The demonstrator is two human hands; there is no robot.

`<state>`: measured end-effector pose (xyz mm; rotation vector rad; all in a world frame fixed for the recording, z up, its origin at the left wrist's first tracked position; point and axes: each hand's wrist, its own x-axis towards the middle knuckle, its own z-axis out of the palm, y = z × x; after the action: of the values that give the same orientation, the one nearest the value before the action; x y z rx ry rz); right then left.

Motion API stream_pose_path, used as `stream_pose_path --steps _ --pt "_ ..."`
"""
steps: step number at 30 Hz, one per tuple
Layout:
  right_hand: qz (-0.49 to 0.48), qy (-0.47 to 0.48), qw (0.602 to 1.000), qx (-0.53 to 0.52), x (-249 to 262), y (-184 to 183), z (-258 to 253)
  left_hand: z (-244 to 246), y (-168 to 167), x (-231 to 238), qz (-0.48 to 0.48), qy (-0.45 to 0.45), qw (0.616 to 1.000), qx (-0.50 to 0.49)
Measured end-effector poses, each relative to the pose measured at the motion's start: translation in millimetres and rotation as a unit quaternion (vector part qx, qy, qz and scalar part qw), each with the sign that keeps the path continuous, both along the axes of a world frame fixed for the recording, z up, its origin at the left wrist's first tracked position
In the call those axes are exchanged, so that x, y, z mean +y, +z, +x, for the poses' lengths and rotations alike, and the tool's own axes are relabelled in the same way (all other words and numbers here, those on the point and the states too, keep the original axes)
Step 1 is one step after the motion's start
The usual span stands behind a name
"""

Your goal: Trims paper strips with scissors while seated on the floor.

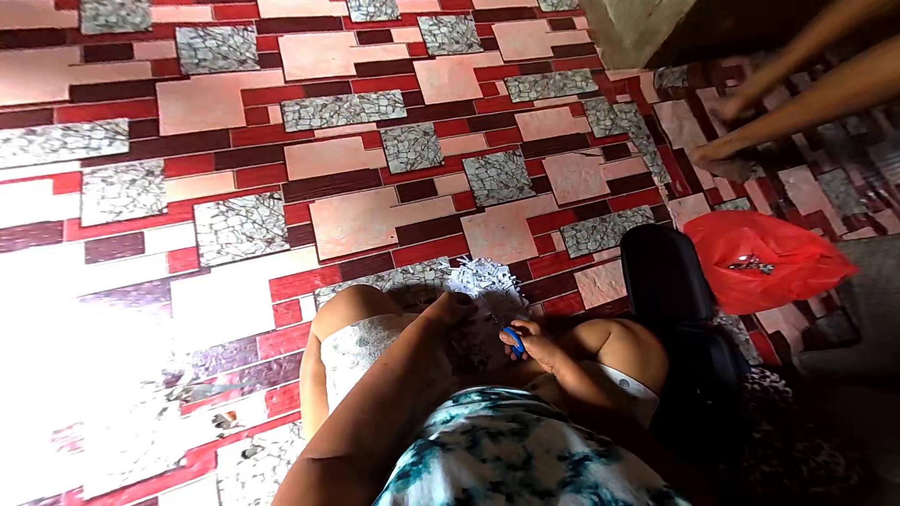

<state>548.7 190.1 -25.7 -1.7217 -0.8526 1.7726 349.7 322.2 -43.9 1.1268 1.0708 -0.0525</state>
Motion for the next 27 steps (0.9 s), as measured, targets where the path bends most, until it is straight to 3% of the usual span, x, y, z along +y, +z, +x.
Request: stream_pose_path --steps 7,15,27 --pt "0.034 -0.009 0.999 -0.016 -1.3 -0.2 0.0 0.5 0.2 0.5 -0.017 0.022 1.0 -0.007" --pt "-0.034 -0.008 0.999 0.016 1.4 3.2 0.8 0.8 4.3 -0.6 -0.022 0.039 0.999 -0.006" --pt "0.028 -0.012 1.0 0.009 -0.2 -0.5 -2.2 2.0 1.9 -0.7 0.0 0.022 1.0 -0.015"
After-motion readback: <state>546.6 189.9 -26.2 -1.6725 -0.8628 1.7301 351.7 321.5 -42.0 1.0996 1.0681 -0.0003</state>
